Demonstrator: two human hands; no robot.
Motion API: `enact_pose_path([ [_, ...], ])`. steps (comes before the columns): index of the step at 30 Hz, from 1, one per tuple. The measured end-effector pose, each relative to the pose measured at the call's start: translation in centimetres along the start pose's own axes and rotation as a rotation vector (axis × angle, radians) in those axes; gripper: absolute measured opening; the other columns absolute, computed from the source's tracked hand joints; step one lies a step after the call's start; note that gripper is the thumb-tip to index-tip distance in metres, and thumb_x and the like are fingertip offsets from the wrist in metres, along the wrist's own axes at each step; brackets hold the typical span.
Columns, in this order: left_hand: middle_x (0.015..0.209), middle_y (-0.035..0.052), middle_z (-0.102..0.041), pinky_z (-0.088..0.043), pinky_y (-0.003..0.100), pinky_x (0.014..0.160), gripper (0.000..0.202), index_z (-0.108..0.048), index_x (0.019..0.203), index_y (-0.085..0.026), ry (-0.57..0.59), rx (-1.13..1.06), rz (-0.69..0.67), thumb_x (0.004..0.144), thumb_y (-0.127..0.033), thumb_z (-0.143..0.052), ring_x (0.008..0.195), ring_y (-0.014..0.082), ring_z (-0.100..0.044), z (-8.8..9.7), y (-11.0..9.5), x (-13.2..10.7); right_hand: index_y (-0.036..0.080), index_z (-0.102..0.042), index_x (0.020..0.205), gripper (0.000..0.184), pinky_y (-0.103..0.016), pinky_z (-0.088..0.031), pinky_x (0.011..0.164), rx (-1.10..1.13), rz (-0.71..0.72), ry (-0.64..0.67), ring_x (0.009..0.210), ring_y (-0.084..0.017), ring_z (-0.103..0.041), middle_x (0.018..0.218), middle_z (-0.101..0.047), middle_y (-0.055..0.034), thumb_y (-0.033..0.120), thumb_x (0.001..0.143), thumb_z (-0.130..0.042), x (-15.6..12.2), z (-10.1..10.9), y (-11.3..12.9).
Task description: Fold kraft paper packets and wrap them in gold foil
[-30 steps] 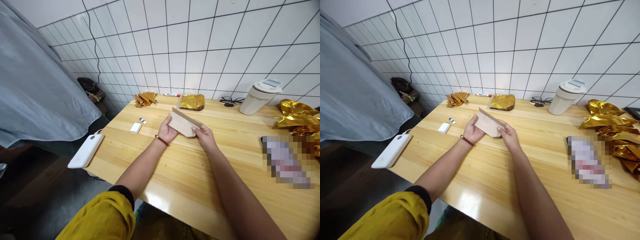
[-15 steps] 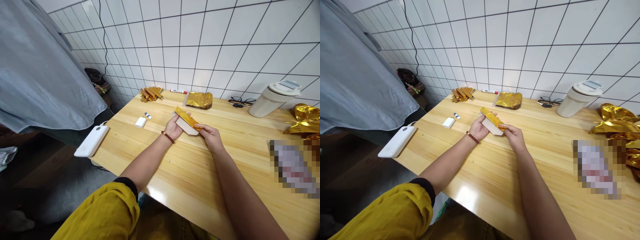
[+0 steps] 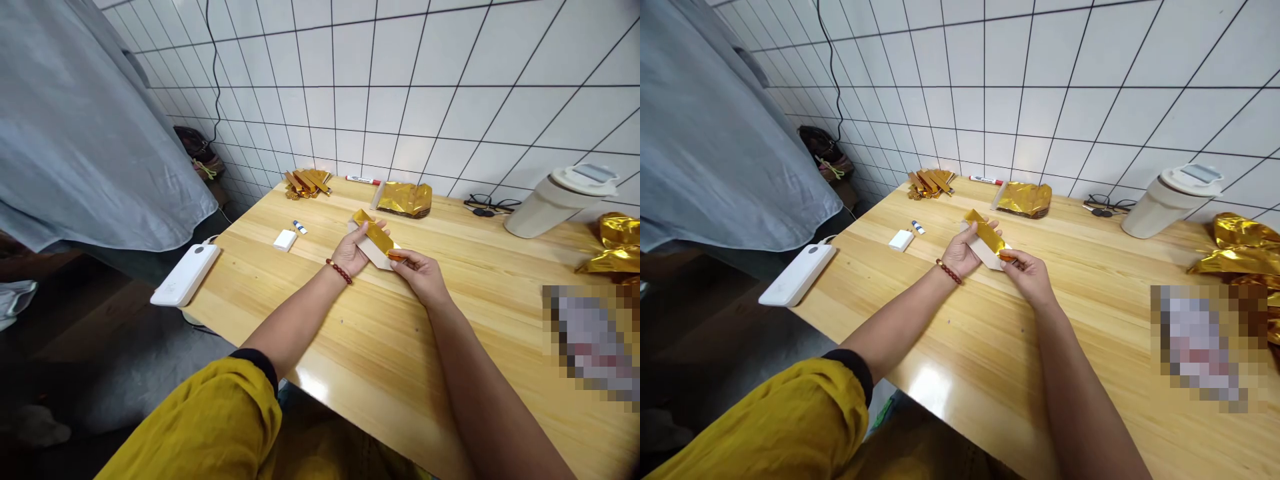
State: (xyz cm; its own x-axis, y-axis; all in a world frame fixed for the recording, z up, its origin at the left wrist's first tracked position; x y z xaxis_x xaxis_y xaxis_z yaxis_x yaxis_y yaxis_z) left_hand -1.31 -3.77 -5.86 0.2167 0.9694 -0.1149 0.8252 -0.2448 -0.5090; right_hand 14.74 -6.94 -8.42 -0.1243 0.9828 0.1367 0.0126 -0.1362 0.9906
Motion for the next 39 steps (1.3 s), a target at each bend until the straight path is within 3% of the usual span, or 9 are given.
enact_pose_path([
  [4,0.118,0.0102,-0.069,-0.045,0.045,0.103,0.03,-0.061,0.119,-0.018,-0.035,-0.001,-0.008,0.09,-0.018,-0.053,0.105,0.0236,-0.068,0.2,0.2,0.2,0.022,-0.076,0.094,0.033,-0.034,-0.054,0.076,-0.045,0.032,0.016,0.076,-0.018,-0.066,0.09,-0.075,-0.0043,0.043,0.069,-0.078,-0.3,0.0,0.7],
  [12,0.12,0.0107,-0.069,-0.044,0.046,0.105,0.032,-0.06,0.122,-0.017,-0.005,-0.001,0.019,0.09,-0.019,-0.053,0.106,0.0243,-0.068,0.0,0.1,-0.1,0.019,-0.071,0.102,0.043,-0.03,-0.053,0.063,-0.016,0.053,-0.251,0.057,-0.014,-0.06,0.064,-0.066,0.0005,0.052,0.074,-0.071,0.2,0.4,0.7],
  [15,0.119,0.011,-0.07,-0.044,0.046,0.105,0.029,-0.061,0.119,-0.017,0.038,0.015,0.048,0.092,-0.02,-0.052,0.107,0.0243,-0.067,-0.2,0.4,-0.1,0.018,-0.072,0.097,0.042,-0.027,-0.048,0.054,-0.071,0.034,-0.225,0.051,-0.012,-0.055,0.065,-0.067,-0.0001,0.052,0.073,-0.072,0.2,0.1,0.7],
  [18,0.117,0.0111,-0.07,-0.045,0.046,0.104,0.027,-0.063,0.116,-0.017,0.063,0.037,0.069,0.091,-0.022,-0.055,0.107,0.0246,-0.067,-0.1,0.5,-0.1,0.018,-0.073,0.084,0.037,-0.028,-0.049,0.057,-0.095,0.05,-0.183,0.057,-0.014,-0.058,0.071,-0.07,-0.0031,0.052,0.07,-0.074,0.2,-0.2,0.7],
  [22,0.11,0.0106,-0.073,-0.047,0.044,0.102,0.022,-0.065,0.108,-0.015,0.015,0.028,0.022,0.091,-0.026,-0.057,0.104,0.0243,-0.068,-0.1,0.3,0.1,0.017,-0.073,0.078,0.035,-0.028,-0.048,0.058,-0.116,0.036,-0.17,0.058,-0.015,-0.059,0.067,-0.069,-0.0032,0.051,0.069,-0.075,0.2,-0.2,0.6],
  [29,0.106,0.0088,-0.073,-0.048,0.043,0.101,0.016,-0.065,0.099,-0.016,-0.122,-0.038,-0.07,0.088,-0.026,-0.062,0.106,0.024,-0.067,0.4,-0.1,0.5,0.018,-0.071,0.086,0.033,-0.025,-0.041,0.051,-0.142,0.018,-0.179,0.053,-0.011,-0.051,0.066,-0.065,0.0,0.044,0.065,-0.078,0.3,-0.1,0.0],
  [36,0.104,0.011,-0.074,-0.049,0.043,0.099,0.028,-0.066,0.097,-0.014,-0.079,-0.074,-0.057,0.092,-0.038,-0.053,0.105,0.0249,-0.068,0.4,-0.4,0.5,0.019,-0.065,0.09,0.031,-0.023,-0.037,0.046,-0.022,0.051,-0.242,0.047,-0.008,-0.046,0.06,-0.057,0.005,0.04,0.069,-0.074,0.4,0.2,0.3],
  [39,0.11,0.0108,-0.073,-0.049,0.043,0.101,0.026,-0.065,0.11,-0.016,-0.023,-0.02,-0.011,0.089,-0.028,-0.058,0.107,0.0246,-0.067,0.0,-0.2,0.0,0.02,-0.063,0.098,0.035,-0.022,-0.036,0.046,0.021,0.053,-0.252,0.044,-0.008,-0.045,0.055,-0.052,0.0079,0.038,0.07,-0.074,0.4,0.5,0.6],
])
Point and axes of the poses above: each hand's wrist, its own x-axis towards the middle knuckle, its own z-axis out of the back of the hand, y = z × x, the point moved 2 cm from there along x, towards the middle knuckle
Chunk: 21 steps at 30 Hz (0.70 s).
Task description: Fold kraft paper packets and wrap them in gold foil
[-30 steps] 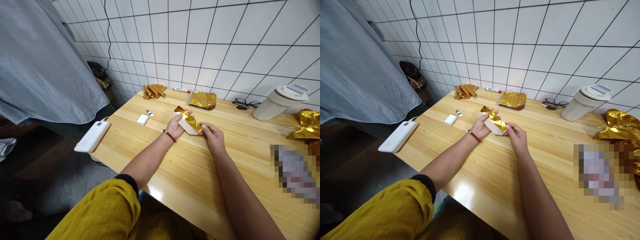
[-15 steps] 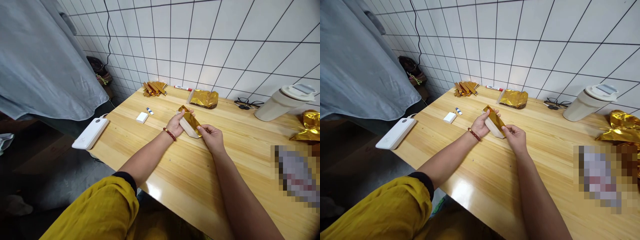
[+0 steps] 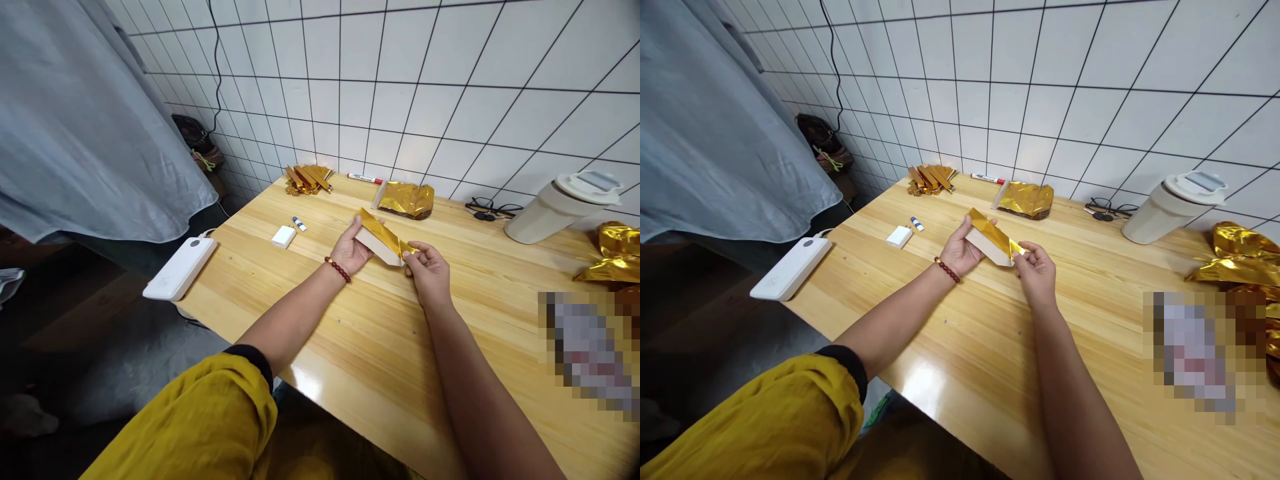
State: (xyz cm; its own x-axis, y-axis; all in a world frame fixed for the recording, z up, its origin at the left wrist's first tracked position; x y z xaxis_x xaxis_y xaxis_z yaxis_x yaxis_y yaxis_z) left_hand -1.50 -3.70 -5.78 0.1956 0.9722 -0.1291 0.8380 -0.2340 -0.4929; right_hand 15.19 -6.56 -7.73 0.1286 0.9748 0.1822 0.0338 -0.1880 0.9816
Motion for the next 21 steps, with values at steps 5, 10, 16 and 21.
enact_pose_path([
  [5,0.123,0.0078,-0.068,-0.044,0.047,0.106,0.063,-0.056,0.13,-0.021,0.12,0.084,0.077,0.073,0.006,-0.055,0.11,0.0233,-0.066,-0.4,0.7,-0.6,0.02,-0.064,0.1,0.032,-0.023,-0.038,0.049,-0.003,-0.006,-0.001,0.044,-0.009,-0.045,0.05,-0.049,0.0084,0.038,0.074,-0.069,0.1,0.2,0.3],
  [10,0.118,0.009,-0.071,-0.044,0.045,0.106,0.048,-0.058,0.126,-0.019,0.008,0.04,0.036,0.081,-0.004,-0.057,0.103,0.0223,-0.069,0.2,0.7,0.2,0.019,-0.067,0.096,0.033,-0.024,-0.039,0.05,-0.03,-0.024,0.054,0.047,-0.009,-0.046,0.053,-0.051,0.0064,0.043,0.074,-0.07,-0.2,-0.1,0.5],
  [16,0.1,0.0081,-0.075,-0.046,0.047,0.103,0.029,-0.064,0.113,-0.017,-0.058,0.027,0.011,0.084,-0.012,-0.062,0.099,0.0235,-0.07,0.3,0.4,0.3,0.021,-0.064,0.113,0.061,-0.024,-0.038,0.048,-0.103,-0.011,0.105,0.048,-0.008,-0.044,0.062,-0.053,0.007,0.047,0.061,-0.082,-0.7,-0.7,0.5],
  [21,0.104,0.0114,-0.074,-0.044,0.043,0.106,0.032,-0.065,0.113,-0.012,-0.066,0.014,0.038,0.081,-0.005,-0.061,0.103,0.0237,-0.069,0.1,0.7,0.2,0.02,-0.061,0.067,0.037,-0.025,-0.041,0.055,-0.107,0.013,0.002,0.048,-0.011,-0.048,0.051,-0.054,0.0035,0.055,0.077,-0.066,-0.2,0.2,0.2],
])
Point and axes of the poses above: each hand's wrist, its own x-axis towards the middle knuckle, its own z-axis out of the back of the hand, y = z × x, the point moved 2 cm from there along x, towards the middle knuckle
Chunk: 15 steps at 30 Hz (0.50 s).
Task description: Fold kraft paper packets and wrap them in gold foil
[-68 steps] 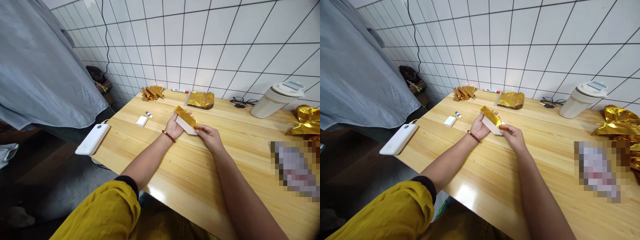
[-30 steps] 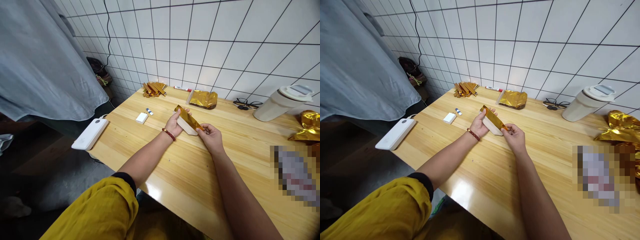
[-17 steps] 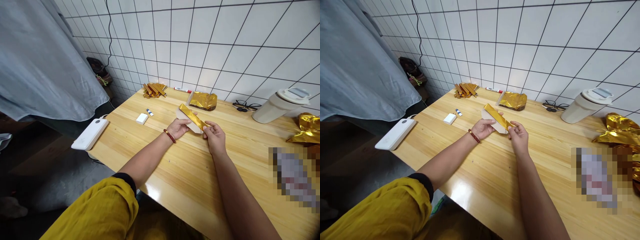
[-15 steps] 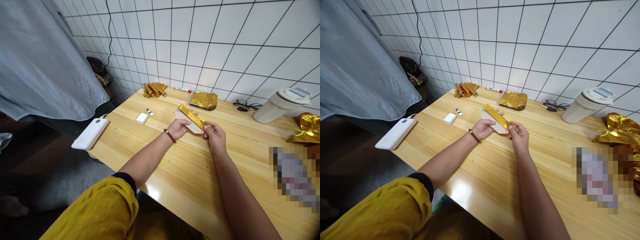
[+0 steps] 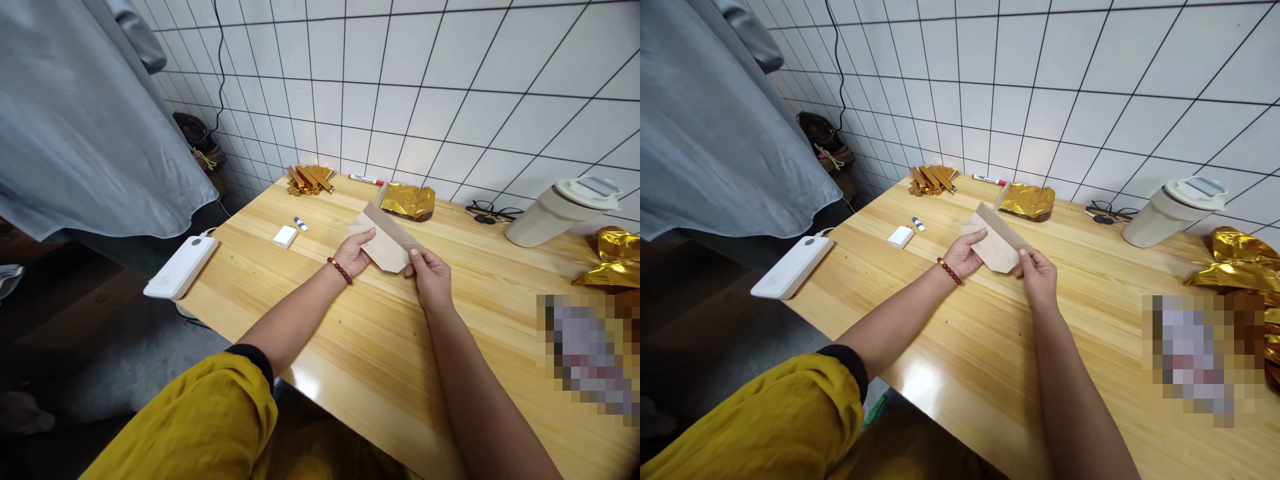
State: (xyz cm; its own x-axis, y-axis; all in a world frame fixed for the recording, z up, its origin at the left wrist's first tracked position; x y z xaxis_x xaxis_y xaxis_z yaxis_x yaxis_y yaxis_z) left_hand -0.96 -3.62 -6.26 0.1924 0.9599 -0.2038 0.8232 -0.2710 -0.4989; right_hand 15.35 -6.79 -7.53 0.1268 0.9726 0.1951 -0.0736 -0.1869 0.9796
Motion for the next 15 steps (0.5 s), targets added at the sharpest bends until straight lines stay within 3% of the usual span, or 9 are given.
enact_pose_path([
  [3,0.104,0.0113,-0.074,-0.045,0.042,0.106,0.036,-0.064,0.116,-0.011,-0.005,0.003,0.019,0.082,-0.003,-0.056,0.103,0.0232,-0.069,0.1,0.2,0.2,0.021,-0.055,0.061,0.04,-0.025,-0.038,0.052,0.052,-0.003,-0.08,0.044,-0.01,-0.044,0.047,-0.053,0.0037,0.056,0.079,-0.064,0.4,0.5,-0.3],
  [11,0.097,0.0081,-0.075,-0.047,0.044,0.103,0.04,-0.061,0.119,-0.016,0.016,0.051,0.056,0.083,-0.002,-0.048,0.096,0.0203,-0.071,0.1,0.2,-0.1,0.021,-0.056,0.065,0.034,-0.023,-0.03,0.045,0.227,0.006,-0.214,0.042,-0.009,-0.04,0.047,-0.047,0.0065,0.05,0.076,-0.07,0.9,0.8,-1.3],
  [15,0.093,0.0096,-0.075,-0.045,0.048,0.104,0.03,-0.063,0.111,-0.016,0.023,0.086,0.109,0.086,-0.009,-0.049,0.095,0.0221,-0.071,0.4,0.3,0.0,0.02,-0.064,0.078,0.028,-0.024,-0.04,0.051,0.327,0.016,-0.281,0.053,-0.011,-0.052,0.065,-0.061,0.0029,0.047,0.075,-0.071,1.1,0.9,-1.7],
])
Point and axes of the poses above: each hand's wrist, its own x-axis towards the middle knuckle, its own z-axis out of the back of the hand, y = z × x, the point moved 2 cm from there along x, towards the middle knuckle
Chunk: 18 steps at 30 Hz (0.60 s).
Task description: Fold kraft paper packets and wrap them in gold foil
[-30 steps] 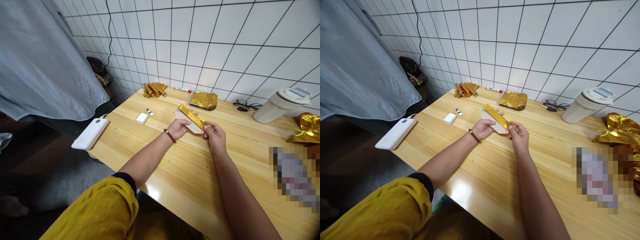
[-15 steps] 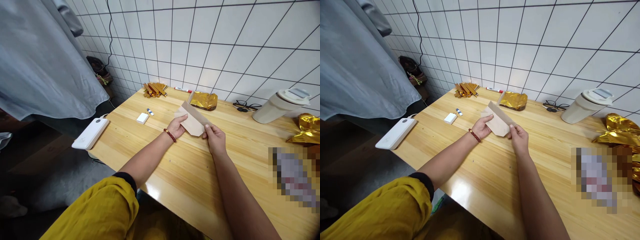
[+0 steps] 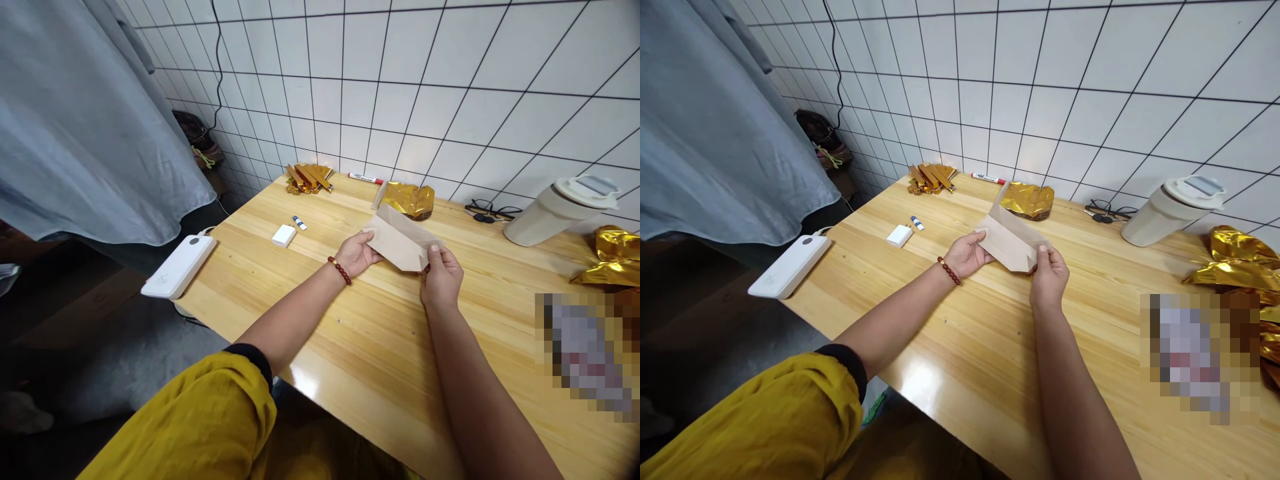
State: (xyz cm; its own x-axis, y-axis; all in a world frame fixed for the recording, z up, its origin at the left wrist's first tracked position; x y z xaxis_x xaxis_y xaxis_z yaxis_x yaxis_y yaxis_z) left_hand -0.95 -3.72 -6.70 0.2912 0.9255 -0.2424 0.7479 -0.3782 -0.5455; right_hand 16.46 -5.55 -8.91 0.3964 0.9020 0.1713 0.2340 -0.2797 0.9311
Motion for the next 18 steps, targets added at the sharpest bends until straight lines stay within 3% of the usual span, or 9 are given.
enact_pose_path([
  [8,0.085,0.0116,-0.074,-0.043,0.05,0.104,0.012,-0.064,0.097,-0.012,0.016,0.16,0.061,0.087,-0.018,-0.06,0.091,0.0235,-0.071,0.01,0.39,-0.08,0.019,-0.069,0.091,0.032,-0.031,-0.054,0.074,0.072,0.002,-0.046,0.082,-0.017,-0.066,0.093,-0.072,-0.0038,0.046,0.074,-0.071,-0.1,-0.41,0.15],
  [18,0.08,0.0076,-0.072,-0.048,0.041,0.099,0.012,-0.063,0.093,-0.013,-0.064,0.096,0.062,0.089,-0.019,-0.054,0.078,0.0174,-0.069,0.12,0.27,0.28,0.018,-0.064,0.085,0.021,-0.025,-0.057,0.079,0.326,-0.035,-0.206,0.082,-0.011,-0.068,0.089,-0.07,0.0008,0.036,0.077,-0.072,0.53,0.06,0.74],
])
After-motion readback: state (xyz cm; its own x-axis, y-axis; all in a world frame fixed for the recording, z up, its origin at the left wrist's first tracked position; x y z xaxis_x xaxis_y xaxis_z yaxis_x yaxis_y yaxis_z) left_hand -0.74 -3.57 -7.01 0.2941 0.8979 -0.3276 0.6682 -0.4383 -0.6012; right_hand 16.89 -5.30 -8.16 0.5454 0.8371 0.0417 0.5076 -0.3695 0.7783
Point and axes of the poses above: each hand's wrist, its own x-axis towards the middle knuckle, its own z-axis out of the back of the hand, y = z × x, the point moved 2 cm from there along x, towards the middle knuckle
